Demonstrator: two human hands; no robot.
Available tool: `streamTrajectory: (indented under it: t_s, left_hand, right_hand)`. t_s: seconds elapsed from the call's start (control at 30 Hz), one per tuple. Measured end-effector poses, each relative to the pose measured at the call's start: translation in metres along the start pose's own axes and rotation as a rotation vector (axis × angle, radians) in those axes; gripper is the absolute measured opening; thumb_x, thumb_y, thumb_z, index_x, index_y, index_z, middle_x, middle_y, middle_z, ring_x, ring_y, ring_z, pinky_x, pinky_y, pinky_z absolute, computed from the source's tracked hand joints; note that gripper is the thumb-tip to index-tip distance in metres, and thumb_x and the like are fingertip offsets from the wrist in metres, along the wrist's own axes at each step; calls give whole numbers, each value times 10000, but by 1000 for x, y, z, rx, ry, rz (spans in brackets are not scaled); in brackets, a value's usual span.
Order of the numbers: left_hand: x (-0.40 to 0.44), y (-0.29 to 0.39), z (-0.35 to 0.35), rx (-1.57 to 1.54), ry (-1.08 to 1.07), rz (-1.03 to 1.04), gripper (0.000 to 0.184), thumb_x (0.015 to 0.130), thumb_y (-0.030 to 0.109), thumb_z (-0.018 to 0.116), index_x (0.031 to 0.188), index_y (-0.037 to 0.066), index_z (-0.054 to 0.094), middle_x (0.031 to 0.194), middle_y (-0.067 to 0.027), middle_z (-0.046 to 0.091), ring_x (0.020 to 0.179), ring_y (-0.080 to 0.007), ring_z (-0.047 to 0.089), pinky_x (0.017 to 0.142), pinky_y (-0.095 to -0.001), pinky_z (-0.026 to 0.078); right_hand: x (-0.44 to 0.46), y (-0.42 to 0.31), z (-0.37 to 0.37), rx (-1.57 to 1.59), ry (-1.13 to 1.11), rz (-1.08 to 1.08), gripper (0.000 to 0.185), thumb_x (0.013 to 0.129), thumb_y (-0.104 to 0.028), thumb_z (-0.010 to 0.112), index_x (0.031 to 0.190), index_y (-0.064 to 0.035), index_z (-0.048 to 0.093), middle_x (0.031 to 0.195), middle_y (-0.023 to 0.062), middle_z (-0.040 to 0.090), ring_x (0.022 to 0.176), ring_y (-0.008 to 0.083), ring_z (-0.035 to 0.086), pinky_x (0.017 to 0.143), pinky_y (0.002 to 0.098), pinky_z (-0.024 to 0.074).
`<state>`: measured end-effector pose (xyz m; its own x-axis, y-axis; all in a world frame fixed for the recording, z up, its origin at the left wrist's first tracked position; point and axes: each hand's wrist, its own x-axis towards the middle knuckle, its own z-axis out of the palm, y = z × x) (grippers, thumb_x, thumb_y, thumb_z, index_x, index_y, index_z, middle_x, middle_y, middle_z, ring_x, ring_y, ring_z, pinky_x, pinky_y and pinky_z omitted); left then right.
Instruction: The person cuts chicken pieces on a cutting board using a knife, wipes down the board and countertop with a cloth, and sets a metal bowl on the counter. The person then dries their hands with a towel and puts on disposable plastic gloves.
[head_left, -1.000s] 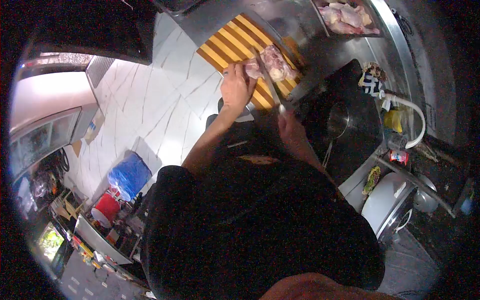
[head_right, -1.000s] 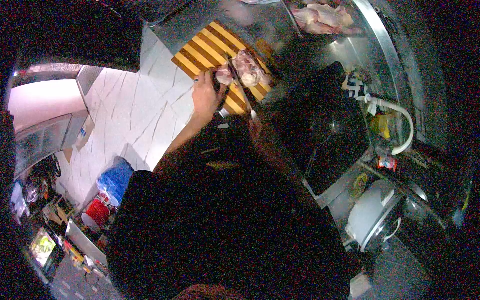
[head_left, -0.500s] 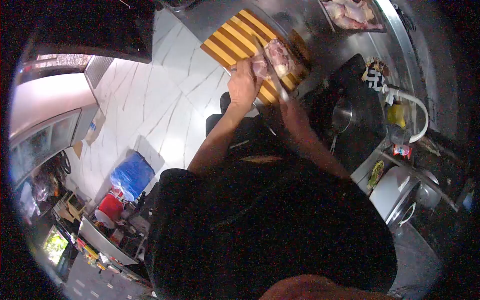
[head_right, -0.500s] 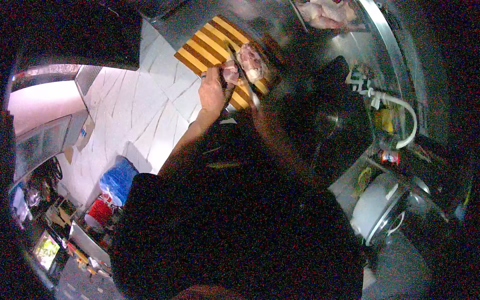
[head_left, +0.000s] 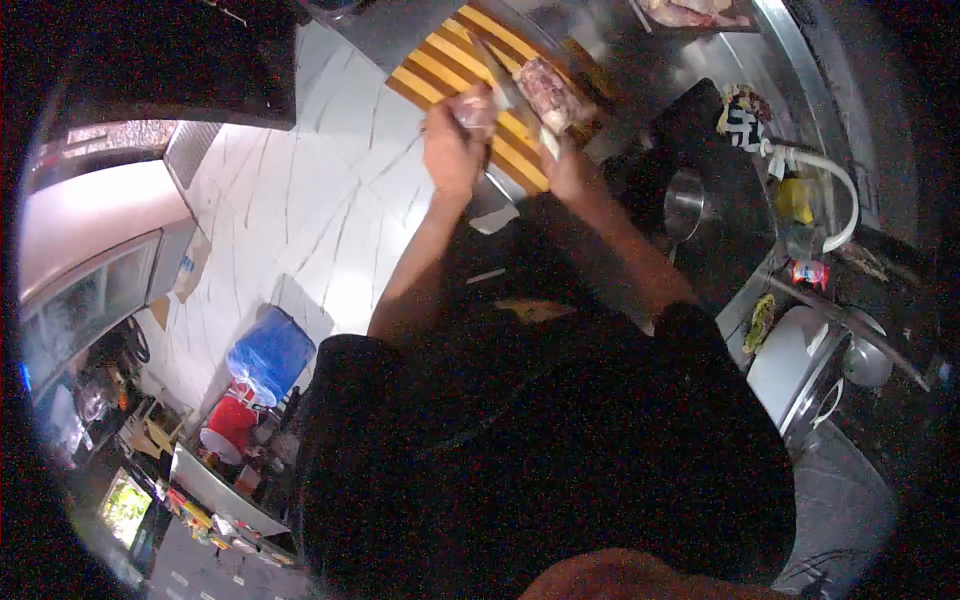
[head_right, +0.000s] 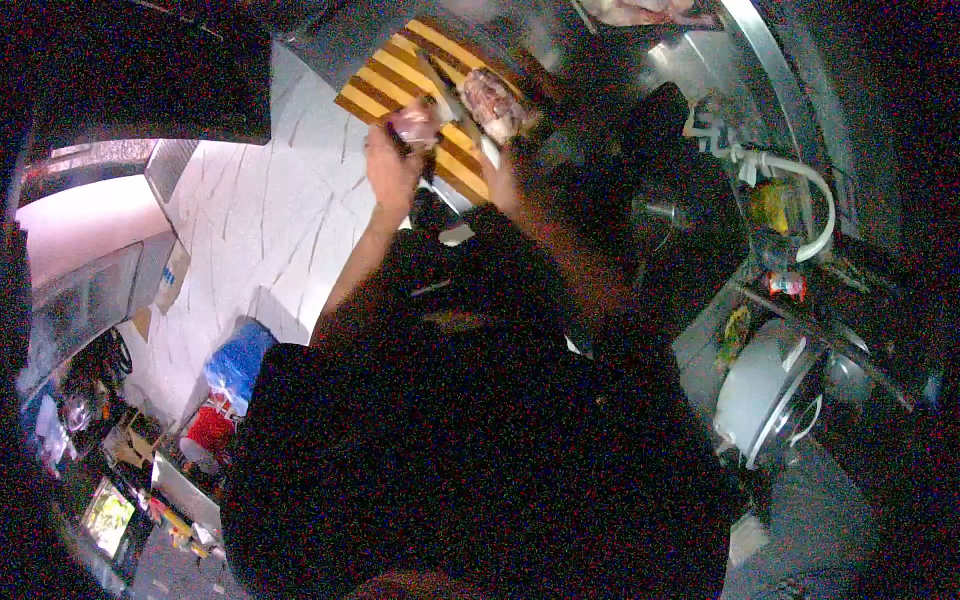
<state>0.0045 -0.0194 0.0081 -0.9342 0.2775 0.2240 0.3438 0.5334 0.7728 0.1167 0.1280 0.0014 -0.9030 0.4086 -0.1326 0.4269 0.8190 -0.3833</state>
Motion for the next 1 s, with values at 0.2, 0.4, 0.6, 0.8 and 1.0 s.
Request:
streamTrajectory:
  t_s: [0.2,0.4,0.6,0.8,1.0]
  left_hand:
    - [13,9,-5,348,-128,163,402,741,175,630,1123,178,506,1080,-100,502,903,-378,537,675,-431,511]
    - [-6,32,-7,374,-253,163,413,735,171,635,1123,173,495,1061,-84,499,905,-369,540,659,-442,514]
    - [4,12,-19,370,-159,136,444,698,175,662,1109,148,496,1057,-99,519,952,-349,530,684,-440,510]
    - [-20,41,-6,523,-347,116,402,760,262,608,1122,131,494,1110,-114,502,971,-351,543,694,-416,521]
    - [-8,22,-16,492,-279,169,393,747,240,611,1110,136,500,1070,-116,501,964,-365,533,703,-420,518]
  right_hand:
    - [-86,9,-21,98,6,81,321,881,-233,524,998,64,491,710,269,572,634,437,574,562,466,476]
    - [12,-41,-24,227,2,201,328,858,-279,543,926,37,487,808,304,582,771,449,571,617,482,473]
    - [-56,-4,-8,279,110,64,301,874,-258,499,974,25,480,809,319,572,791,444,571,674,525,452]
    - [10,-41,-24,224,63,78,368,866,-278,516,1001,63,490,758,284,593,726,457,582,597,510,473]
    - [-75,26,9,332,-4,112,408,873,-330,505,1004,54,457,868,315,573,824,459,571,670,493,476]
